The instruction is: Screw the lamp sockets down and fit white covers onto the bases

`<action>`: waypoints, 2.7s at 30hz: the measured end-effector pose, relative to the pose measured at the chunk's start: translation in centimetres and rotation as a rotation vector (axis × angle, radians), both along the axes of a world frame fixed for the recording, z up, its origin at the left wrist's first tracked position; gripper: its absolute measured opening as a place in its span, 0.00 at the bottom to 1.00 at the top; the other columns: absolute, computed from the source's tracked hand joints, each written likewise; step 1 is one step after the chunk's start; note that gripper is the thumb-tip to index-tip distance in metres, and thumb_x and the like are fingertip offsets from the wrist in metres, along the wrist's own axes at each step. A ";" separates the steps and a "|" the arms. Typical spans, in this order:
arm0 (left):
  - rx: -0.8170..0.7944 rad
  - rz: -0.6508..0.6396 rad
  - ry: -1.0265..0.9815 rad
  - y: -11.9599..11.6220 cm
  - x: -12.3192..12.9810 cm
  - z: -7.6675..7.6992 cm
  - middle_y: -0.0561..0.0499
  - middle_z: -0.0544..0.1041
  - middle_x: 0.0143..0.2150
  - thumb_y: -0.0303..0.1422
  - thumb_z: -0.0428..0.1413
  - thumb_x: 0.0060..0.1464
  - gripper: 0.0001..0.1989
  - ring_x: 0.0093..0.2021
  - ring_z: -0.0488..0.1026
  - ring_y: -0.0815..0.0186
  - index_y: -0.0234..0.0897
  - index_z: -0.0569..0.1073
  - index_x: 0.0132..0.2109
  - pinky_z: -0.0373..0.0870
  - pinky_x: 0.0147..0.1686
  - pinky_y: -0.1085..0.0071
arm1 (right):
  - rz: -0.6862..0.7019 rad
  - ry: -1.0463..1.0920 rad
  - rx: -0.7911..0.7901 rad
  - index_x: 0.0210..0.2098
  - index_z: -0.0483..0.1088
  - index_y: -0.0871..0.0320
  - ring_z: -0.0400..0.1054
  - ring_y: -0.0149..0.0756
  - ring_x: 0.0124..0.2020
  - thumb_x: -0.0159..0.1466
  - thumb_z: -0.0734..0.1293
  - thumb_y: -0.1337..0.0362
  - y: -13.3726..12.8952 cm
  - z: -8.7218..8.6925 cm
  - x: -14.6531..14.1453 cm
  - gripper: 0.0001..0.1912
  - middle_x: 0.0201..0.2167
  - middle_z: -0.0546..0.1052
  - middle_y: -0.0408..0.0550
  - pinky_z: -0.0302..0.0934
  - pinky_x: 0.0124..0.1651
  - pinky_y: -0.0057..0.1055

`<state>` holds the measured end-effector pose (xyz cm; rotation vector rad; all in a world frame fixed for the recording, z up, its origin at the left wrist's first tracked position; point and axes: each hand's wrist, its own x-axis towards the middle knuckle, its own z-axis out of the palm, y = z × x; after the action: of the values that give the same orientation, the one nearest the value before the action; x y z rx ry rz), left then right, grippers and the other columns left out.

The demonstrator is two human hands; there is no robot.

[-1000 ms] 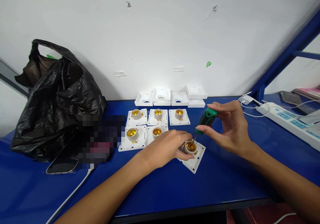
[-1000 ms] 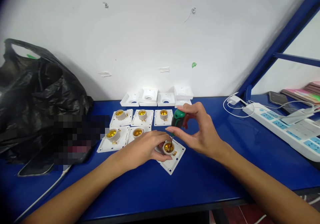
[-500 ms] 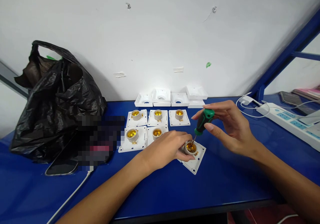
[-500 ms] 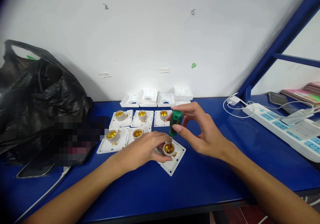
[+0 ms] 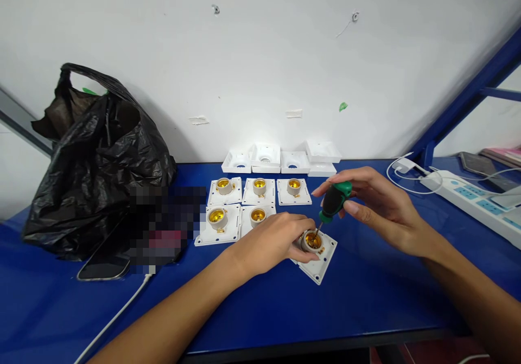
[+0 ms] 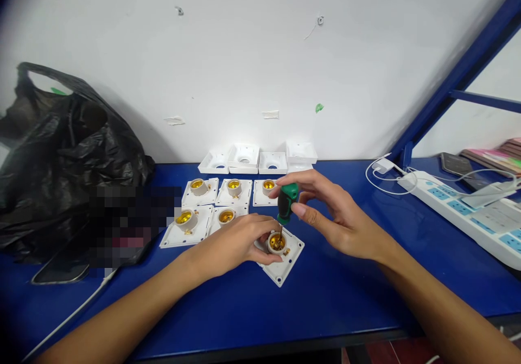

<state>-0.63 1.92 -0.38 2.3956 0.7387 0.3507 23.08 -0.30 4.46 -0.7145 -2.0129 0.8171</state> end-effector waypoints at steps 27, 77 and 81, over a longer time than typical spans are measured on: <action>-0.064 -0.008 -0.053 -0.1 -0.1 -0.1 0.51 0.77 0.40 0.38 0.66 0.60 0.11 0.37 0.78 0.63 0.37 0.75 0.43 0.67 0.35 0.71 | -0.220 0.174 0.285 0.55 0.71 0.42 0.74 0.37 0.38 0.57 0.80 0.70 1.0 -2.9 -0.8 0.31 0.40 0.73 0.41 0.75 0.41 0.41; -0.096 0.009 -0.036 -0.1 0.0 0.3 0.52 0.77 0.38 0.39 0.67 0.59 0.13 0.36 0.77 0.63 0.38 0.75 0.44 0.66 0.33 0.71 | -0.116 0.077 0.263 0.59 0.71 0.41 0.73 0.42 0.39 0.65 0.73 0.67 0.0 -1.8 -1.7 0.25 0.43 0.80 0.46 0.71 0.42 0.44; -0.098 0.015 -0.037 0.0 0.0 0.4 0.52 0.77 0.39 0.39 0.67 0.59 0.13 0.37 0.77 0.63 0.38 0.75 0.45 0.67 0.33 0.71 | -0.155 0.109 0.326 0.59 0.70 0.42 0.68 0.41 0.34 0.62 0.76 0.69 -0.3 -2.5 -2.2 0.28 0.37 0.77 0.45 0.68 0.36 0.42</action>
<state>-0.62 1.88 -0.03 2.2866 0.7404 0.3560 20.89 -0.59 1.98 -0.6138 -1.9052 0.4149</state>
